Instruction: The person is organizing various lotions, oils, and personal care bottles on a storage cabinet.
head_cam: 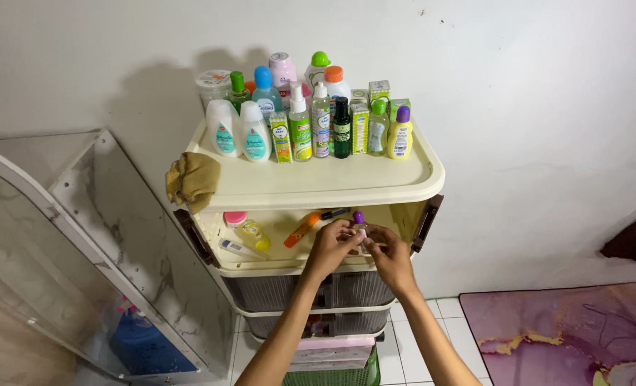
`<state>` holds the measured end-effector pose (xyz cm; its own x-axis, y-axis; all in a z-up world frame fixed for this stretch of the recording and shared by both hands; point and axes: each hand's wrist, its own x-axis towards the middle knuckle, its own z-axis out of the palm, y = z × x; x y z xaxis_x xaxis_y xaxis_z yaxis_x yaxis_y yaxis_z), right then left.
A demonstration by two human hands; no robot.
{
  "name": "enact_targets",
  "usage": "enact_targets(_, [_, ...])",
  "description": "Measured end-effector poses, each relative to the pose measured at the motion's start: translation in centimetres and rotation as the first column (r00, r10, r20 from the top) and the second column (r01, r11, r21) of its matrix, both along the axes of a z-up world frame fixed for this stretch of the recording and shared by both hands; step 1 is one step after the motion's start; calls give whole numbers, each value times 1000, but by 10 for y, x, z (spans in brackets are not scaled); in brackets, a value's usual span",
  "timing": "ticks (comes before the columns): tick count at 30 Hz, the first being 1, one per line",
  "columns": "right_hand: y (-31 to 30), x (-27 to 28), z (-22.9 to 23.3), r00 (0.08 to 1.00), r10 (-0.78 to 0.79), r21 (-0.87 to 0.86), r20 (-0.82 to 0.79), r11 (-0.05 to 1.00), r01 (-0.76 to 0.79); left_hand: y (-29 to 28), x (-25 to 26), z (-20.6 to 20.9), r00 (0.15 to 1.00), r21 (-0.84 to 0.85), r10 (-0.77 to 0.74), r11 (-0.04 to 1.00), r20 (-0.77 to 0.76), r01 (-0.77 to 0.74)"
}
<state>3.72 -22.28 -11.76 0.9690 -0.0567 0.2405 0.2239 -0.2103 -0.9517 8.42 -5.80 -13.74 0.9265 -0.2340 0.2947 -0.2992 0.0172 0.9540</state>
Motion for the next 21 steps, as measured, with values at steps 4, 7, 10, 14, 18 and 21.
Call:
enact_targets(4, [1,-24,9,992,105,171,74,978,-116,12,-32,22,983,35,15,999,183,-22])
enact_targets(7, [7,-53,50,989,104,123,108,985,-117,16,-72,75,988,22,29,999,155,-33])
enact_targets(10, [11,-73,81,983,110,104,146,987,-126,21,-84,90,987,-4,31,1000,156,-31])
enact_targets(14, [5,-70,103,971,123,77,207,987,-142,25,-91,122,963,13,51,998,264,-57])
enact_targets(18, [-1,-57,138,942,108,-146,318,987,-64,29,-75,149,940,51,33,997,340,-54])
enact_targets(21, [-4,-39,164,923,120,-181,366,982,-55,28,-49,168,916,90,15,994,400,-55])
